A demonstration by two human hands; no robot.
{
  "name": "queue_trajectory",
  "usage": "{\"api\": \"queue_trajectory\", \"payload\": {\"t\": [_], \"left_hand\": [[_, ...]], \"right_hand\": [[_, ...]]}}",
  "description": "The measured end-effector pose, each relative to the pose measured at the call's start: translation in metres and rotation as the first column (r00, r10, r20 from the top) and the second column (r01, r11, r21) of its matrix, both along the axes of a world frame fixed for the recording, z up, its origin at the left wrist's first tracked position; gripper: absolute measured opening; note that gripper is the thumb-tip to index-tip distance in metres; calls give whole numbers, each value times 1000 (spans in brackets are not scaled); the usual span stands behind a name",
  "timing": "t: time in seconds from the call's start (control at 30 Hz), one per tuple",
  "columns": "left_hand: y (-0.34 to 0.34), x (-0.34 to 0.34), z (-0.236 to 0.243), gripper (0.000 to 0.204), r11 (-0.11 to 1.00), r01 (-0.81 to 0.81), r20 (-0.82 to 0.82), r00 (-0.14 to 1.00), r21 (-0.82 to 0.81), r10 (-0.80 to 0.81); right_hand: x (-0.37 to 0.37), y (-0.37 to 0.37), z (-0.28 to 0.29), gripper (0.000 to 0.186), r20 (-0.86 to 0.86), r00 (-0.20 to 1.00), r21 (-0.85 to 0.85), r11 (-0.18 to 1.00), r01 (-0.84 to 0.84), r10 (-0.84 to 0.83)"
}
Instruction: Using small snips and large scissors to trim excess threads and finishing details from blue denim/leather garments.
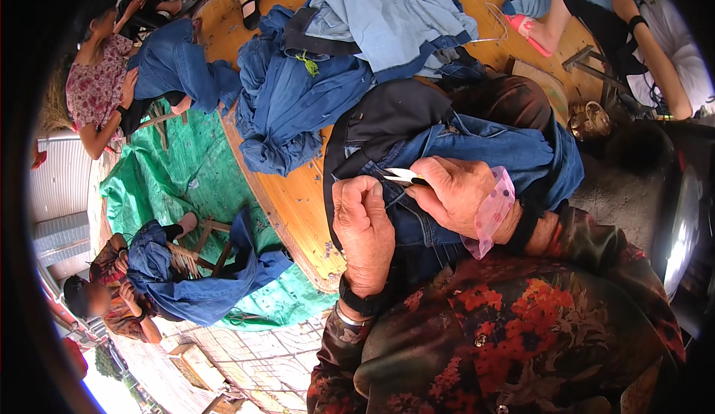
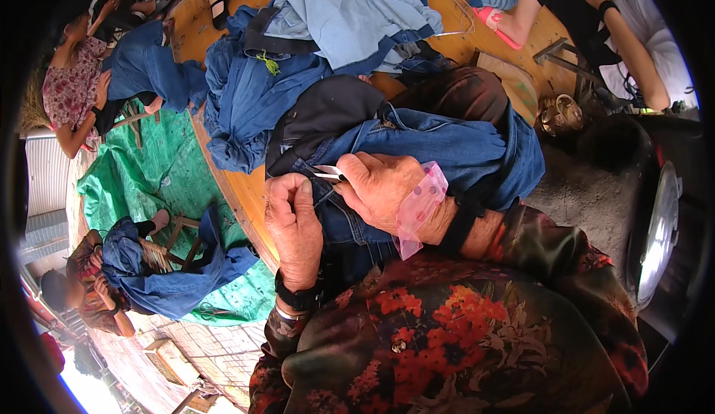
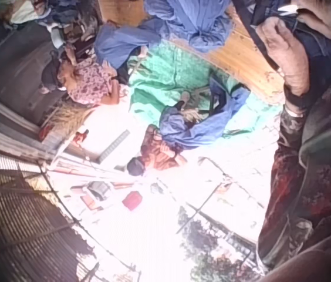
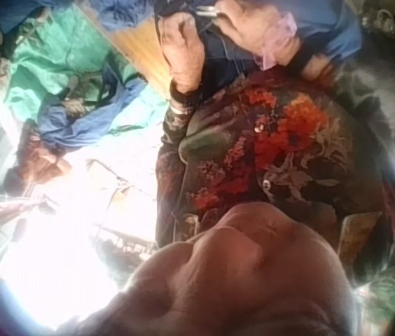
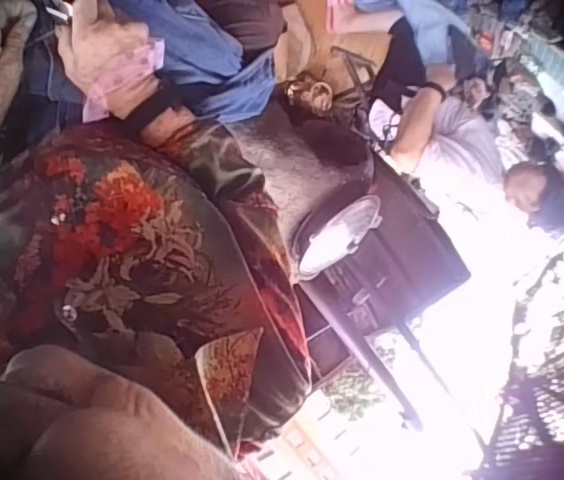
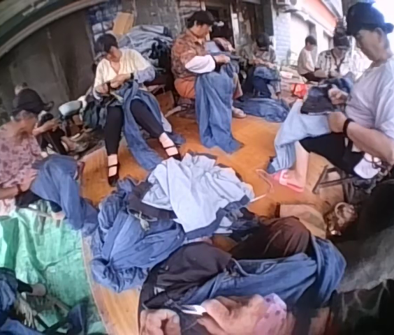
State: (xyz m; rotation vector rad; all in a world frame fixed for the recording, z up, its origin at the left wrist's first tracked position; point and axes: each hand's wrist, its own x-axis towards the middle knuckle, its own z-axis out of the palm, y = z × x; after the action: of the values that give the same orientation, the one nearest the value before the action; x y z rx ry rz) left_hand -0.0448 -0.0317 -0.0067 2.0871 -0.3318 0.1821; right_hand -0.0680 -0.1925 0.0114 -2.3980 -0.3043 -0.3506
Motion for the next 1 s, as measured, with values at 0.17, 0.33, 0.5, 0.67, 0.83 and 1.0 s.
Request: {"api": "queue_trajectory", "payload": {"t": [0.17, 0.33, 0.5, 0.67, 0.83, 1.0], "left_hand": [[0, 0, 2, 14, 1000, 0, 0, 1000, 1, 0], [1, 0, 1, 14, 1000, -4, -5, 1000, 7, 4], [1, 0, 2, 13, 1000, -4, -18, 1000, -6, 4], [2, 0, 0, 14, 1000, -2, -10, 1000, -3, 2], [2, 0, 0, 14, 1000, 1, -7, 1000, 3, -1], [2, 0, -2, 14, 1000, -8, -20, 1000, -12, 7]], "right_hand": [[-1, 0, 5, 23, 20, 1000, -10, 1000, 18, -18], [0, 1, 6, 23, -12, 1000, -24, 1000, 18, -18], [3, 0, 6, 25, 2, 1000, -13, 1000, -2, 2], [7, -2, 3, 26, 22, 998, 0, 998, -59, 59], [10, -5, -2, 27, -2, 996, 46, 995, -86, 86], [14, -8, -5, 25, -39, 994, 60, 993, -98, 100]]}}
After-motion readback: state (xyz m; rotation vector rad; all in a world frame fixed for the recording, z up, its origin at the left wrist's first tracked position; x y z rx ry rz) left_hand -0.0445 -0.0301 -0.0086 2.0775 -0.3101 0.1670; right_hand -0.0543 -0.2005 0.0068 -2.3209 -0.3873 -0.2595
